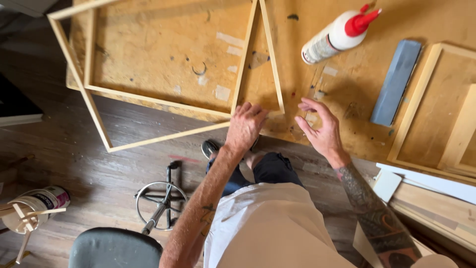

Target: Apply wood glue to the joints of wooden slats and assemble them into rectangular frames.

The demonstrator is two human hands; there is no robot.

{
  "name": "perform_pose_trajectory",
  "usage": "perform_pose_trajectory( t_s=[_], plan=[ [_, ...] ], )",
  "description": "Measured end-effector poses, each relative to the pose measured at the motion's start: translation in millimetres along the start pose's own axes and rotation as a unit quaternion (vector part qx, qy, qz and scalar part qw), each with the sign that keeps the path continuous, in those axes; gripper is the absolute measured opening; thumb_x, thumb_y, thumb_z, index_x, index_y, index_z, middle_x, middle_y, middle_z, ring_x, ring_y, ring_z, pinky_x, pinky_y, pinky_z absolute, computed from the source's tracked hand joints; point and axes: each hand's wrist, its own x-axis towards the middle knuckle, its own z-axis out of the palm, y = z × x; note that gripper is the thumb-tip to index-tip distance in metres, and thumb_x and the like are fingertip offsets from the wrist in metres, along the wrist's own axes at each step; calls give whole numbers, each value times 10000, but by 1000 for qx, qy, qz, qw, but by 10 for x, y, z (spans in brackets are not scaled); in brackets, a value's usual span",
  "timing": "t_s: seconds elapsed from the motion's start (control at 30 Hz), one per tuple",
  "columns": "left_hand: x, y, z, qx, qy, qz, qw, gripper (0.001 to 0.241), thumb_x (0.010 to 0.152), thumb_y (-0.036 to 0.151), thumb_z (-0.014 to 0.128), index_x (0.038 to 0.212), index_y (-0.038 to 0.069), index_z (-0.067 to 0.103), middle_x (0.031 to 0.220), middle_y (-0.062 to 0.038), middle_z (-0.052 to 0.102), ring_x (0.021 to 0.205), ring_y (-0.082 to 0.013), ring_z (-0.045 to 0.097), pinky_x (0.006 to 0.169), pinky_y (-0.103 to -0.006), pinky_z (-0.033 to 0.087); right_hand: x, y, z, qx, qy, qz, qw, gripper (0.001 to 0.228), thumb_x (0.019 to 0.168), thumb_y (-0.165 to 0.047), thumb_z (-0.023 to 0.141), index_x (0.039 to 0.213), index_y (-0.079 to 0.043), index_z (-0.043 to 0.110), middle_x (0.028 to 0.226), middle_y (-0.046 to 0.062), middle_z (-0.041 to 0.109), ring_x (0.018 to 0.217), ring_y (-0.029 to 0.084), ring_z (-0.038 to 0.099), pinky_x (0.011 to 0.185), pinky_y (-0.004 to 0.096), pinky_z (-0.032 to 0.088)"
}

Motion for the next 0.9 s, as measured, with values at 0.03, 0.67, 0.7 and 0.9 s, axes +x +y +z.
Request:
perform_pose_trajectory(
  t_s=[0.03,0.67,0.7,0.9],
  plan=[
    [10,25,-32,7,3,11,1000,38,882,238,735,884,204,716,867,-4,595,861,-222,611,745,-346,497,26,-145,-39,7,17,9,1000,499,950,-152,784,1411,-70,612,1196,89,702,1083,234,691,997,397,545],
    [-104,-124,527,8,22,2,1000,78,856,207,734,805,200,676,864,0,576,837,-225,637,707,-338,515,59,-219,167,241,125,248,930,312,1140,-270,505,1382,-72,502,1140,151,689,1006,201,684,892,328,579],
    [-85,-116,486,5,20,3,1000,78,856,207,734,805,200,676,864,0,576,837,-225,637,707,-338,515,119,-184,187,238,127,250,930,312,1140,-270,505,1382,-72,502,1140,151,689,1006,201,684,892,328,579],
    [-29,-73,358,-4,40,-6,999,93,881,142,670,836,220,645,834,-12,525,781,-228,618,705,-344,506,533,-399,400,612,204,395,654,669,868,-761,597,1161,-162,659,949,44,740,710,92,655,577,177,509]
  ],
)
